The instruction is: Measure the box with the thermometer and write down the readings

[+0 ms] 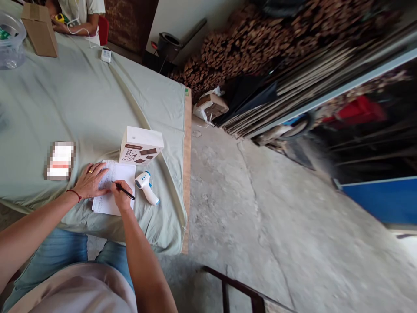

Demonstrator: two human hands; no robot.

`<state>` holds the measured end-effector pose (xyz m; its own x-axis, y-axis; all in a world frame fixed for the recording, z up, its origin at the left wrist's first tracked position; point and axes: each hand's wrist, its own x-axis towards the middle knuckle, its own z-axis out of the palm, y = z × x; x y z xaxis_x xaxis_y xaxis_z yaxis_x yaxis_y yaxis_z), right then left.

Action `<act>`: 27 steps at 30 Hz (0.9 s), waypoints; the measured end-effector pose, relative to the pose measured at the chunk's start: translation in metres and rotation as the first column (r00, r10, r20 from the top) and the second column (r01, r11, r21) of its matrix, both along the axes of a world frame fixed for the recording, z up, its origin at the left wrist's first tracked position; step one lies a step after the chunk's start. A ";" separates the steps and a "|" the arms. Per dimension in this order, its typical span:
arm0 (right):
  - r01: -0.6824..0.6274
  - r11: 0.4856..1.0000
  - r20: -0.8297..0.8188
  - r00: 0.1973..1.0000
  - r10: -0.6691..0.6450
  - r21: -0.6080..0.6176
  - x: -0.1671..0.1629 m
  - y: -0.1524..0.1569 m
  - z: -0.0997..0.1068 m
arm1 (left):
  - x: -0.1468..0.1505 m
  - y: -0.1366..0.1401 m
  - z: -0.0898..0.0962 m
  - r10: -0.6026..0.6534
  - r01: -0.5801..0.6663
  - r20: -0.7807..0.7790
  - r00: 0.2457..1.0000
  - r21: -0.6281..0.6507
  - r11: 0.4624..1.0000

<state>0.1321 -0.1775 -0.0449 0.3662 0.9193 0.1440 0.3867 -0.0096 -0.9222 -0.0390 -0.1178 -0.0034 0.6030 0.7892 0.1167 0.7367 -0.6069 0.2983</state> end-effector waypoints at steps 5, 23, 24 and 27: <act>-0.023 0.999 0.084 0.996 0.026 -0.036 0.002 0.000 -0.002 | 0.001 0.000 0.002 -0.001 0.001 -0.018 1.000 -0.003 1.000; 0.006 0.999 0.098 0.995 -0.002 -0.044 0.002 0.006 0.002 | 0.005 0.005 0.013 0.001 -0.003 -0.056 0.998 -0.027 1.000; 0.005 0.999 0.098 0.995 0.000 -0.044 0.002 0.006 0.002 | 0.005 0.005 0.013 0.003 -0.005 -0.054 0.999 -0.029 1.000; 0.003 0.999 0.090 0.996 0.001 -0.044 0.002 0.006 0.003 | 0.005 0.005 0.013 0.004 -0.005 -0.046 0.999 -0.035 0.999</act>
